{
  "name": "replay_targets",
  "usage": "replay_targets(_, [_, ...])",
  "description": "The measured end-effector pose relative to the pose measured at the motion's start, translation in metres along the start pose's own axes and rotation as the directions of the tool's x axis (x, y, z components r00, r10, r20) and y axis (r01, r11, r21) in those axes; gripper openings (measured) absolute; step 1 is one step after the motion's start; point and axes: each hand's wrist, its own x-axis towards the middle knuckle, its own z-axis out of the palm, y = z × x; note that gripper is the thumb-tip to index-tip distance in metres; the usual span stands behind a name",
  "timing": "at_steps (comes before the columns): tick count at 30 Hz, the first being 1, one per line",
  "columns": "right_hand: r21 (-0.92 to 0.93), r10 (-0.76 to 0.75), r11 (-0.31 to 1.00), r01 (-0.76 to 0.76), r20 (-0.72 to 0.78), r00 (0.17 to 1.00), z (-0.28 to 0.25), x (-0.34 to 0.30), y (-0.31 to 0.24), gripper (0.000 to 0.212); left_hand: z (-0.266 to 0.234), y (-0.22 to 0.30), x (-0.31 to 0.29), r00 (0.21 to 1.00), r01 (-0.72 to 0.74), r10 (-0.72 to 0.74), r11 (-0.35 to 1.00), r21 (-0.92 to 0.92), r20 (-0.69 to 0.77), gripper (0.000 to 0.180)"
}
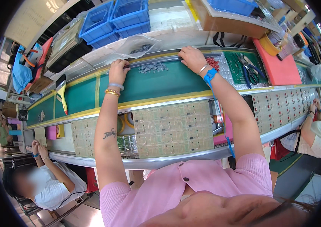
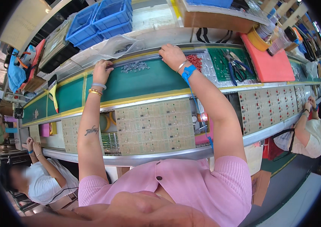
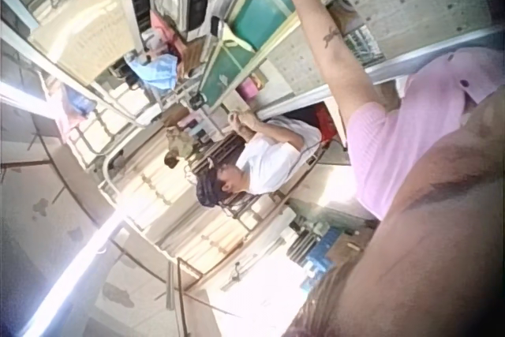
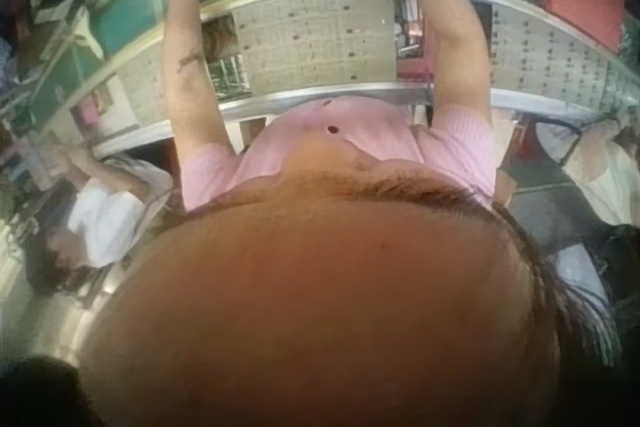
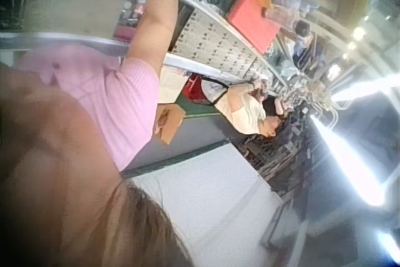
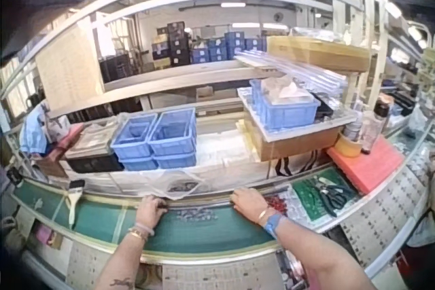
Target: Manually inserting and assembling electronic components onto printed circuit boards on a factory production line.
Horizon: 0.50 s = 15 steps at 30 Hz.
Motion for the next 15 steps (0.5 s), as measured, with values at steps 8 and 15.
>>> replay_targets(8, [-0.129, 0.005, 0.991, -0.018, -0.095, 0.995, -0.008, 0.006, -0.007, 0.005, -0.01, -0.002, -0.01, 0.988, -0.088, 0.084, 0.996, -0.03, -0.133, 0.013])
replay_targets(15, [0.448, 0.377, 0.73, -0.517, 0.367, 0.851, -0.109, -0.039, -0.061, 0.017, -0.073, 0.057, -0.064, 0.943, -0.071, 0.009, 0.982, -0.173, -0.334, 0.012])
